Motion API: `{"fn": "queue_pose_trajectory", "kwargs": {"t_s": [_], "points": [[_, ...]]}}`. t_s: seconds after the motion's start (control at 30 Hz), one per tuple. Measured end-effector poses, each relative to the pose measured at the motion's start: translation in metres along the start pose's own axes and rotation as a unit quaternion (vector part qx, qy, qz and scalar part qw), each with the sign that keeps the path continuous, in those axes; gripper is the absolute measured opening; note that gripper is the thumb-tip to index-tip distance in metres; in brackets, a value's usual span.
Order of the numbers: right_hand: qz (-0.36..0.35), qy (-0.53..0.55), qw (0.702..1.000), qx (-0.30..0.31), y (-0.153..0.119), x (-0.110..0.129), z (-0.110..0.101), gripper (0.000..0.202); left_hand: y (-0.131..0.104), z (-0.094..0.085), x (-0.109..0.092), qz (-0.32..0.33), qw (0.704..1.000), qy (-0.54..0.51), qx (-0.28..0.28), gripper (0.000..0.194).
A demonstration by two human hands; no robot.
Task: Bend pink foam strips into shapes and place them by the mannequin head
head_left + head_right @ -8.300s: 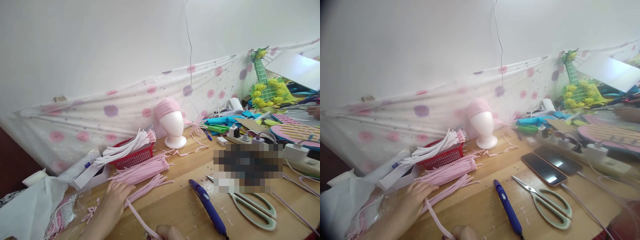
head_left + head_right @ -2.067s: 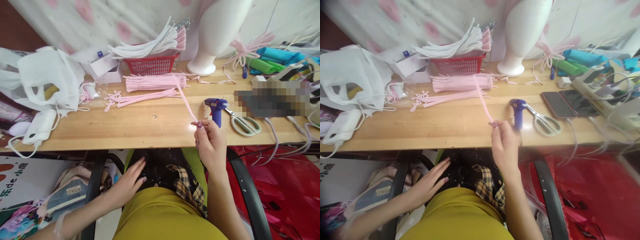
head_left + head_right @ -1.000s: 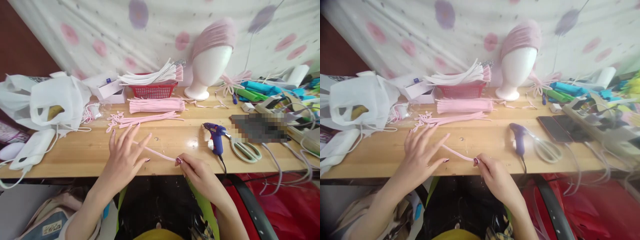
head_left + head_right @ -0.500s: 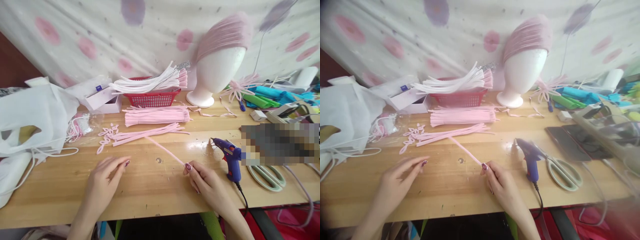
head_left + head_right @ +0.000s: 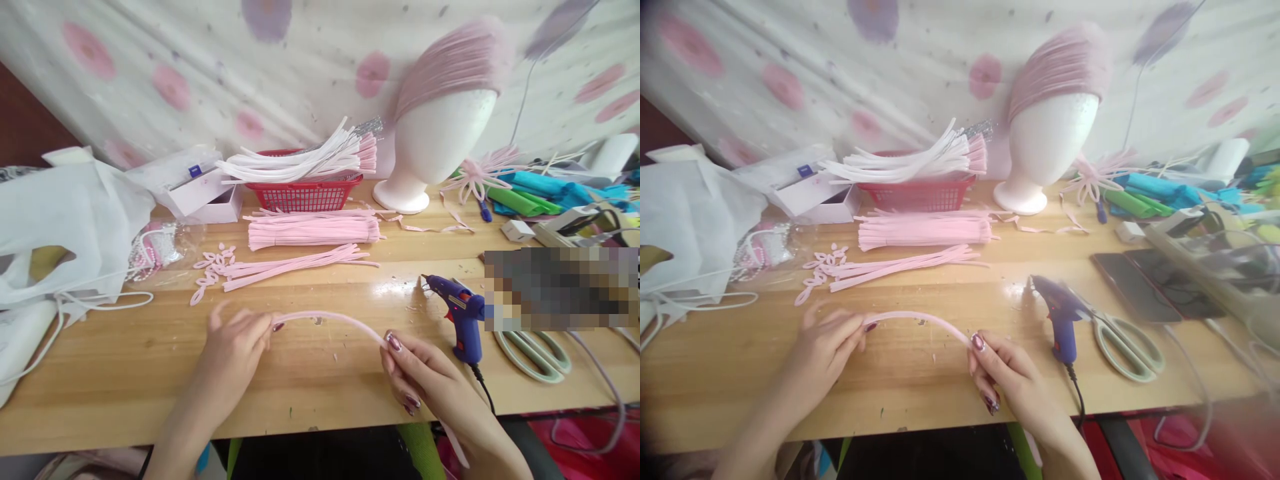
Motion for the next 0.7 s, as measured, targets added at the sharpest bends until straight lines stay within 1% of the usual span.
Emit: {"fn": "queue_pose_trajectory", "kwargs": {"t_s": [0.07, 0.1, 0.17, 0.27, 0.37, 0.4, 0.43, 0.5, 0.6, 0.7], "points": [[0.004, 0.063, 0.998, -0.015, 0.002, -0.002, 0.002, 0.038, -0.005, 0.009, -0.002, -0.053, 0.991, -0.1, 0.064, 0.034], [0.0, 0.095, 0.995, -0.024, 0.003, -0.002, 0.004, 0.035, -0.008, 0.012, -0.004, -0.084, 0.983, -0.148, 0.075, 0.033], [-0.013, 0.159, 0.987, -0.034, 0.006, 0.0, 0.011, 0.03, -0.012, 0.017, -0.01, -0.137, 0.96, -0.236, 0.062, 0.032], [-0.04, 0.235, 0.971, -0.033, 0.012, 0.005, 0.023, 0.026, -0.016, 0.033, -0.024, -0.179, 0.912, -0.367, 0.036, 0.028], [-0.076, 0.255, 0.962, -0.061, 0.016, 0.01, 0.025, 0.027, -0.017, 0.057, -0.037, -0.214, 0.843, -0.493, 0.03, 0.028], [-0.091, 0.256, 0.959, -0.079, 0.016, 0.012, 0.023, 0.028, -0.016, 0.063, -0.04, -0.223, 0.824, -0.52, 0.026, 0.028], [-0.106, 0.255, 0.956, -0.096, 0.016, 0.015, 0.021, 0.028, -0.015, 0.067, -0.041, -0.228, 0.812, -0.537, 0.021, 0.029], [-0.131, 0.246, 0.952, -0.124, 0.014, 0.018, 0.017, 0.029, -0.012, 0.067, -0.039, -0.228, 0.806, -0.547, -0.012, 0.03], [-0.14, 0.221, 0.955, -0.139, 0.015, 0.019, 0.016, 0.03, -0.009, 0.061, -0.029, -0.234, 0.807, -0.538, -0.067, 0.031], [-0.15, 0.229, 0.948, -0.163, 0.017, 0.019, 0.013, 0.031, -0.008, 0.059, -0.027, -0.234, 0.806, -0.538, -0.082, 0.034]]}}
Point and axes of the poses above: each hand's wrist, its own y-axis towards the middle knuckle, its own z-axis out of the palm, x = y × z, the point moved 9 cm from there along y, towards the middle knuckle, and after that the axes turned 3 degrees about z, right-handed, at the moved point
